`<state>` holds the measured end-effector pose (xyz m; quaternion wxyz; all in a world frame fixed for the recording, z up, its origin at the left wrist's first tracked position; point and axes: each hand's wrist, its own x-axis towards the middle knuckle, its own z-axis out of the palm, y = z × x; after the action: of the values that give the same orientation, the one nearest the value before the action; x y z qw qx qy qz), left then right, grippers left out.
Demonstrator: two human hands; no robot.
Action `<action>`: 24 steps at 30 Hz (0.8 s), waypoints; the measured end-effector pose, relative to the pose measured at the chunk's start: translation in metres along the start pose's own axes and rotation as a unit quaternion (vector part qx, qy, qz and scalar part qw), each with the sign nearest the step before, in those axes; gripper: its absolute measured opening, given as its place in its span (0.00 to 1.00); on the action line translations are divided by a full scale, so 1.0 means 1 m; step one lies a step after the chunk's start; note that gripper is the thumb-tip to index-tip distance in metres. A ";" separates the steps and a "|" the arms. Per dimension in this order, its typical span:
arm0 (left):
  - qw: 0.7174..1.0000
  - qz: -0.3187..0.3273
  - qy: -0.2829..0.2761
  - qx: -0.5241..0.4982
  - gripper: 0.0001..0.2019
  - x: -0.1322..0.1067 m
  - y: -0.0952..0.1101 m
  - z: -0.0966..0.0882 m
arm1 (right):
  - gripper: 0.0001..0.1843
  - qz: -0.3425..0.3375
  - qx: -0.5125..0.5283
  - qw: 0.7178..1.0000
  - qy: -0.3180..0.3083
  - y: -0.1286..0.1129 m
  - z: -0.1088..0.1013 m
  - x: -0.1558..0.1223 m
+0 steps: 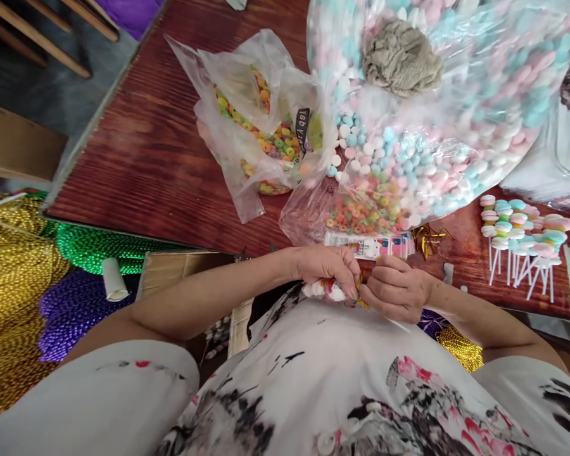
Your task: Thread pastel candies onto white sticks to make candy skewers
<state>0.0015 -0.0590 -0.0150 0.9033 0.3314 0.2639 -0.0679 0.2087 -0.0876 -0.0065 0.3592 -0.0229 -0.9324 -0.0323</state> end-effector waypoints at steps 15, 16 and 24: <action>0.979 -0.012 -0.116 0.165 0.08 0.003 0.014 0.002 | 0.07 -0.025 0.017 1.000 0.008 -0.004 0.002 0.005; 0.978 0.003 -0.113 0.173 0.09 0.002 0.016 0.002 | 0.08 -0.017 0.014 1.000 0.009 -0.004 0.003 0.006; 0.861 0.043 -0.025 0.507 0.13 -0.055 0.077 -0.013 | 0.08 0.017 0.004 0.999 -0.034 0.000 -0.008 0.021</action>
<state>-0.0281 0.0052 0.0491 0.6190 0.7526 0.1559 -0.1618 0.1983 -0.0880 0.0138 0.3277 -0.0379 -0.9438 -0.0215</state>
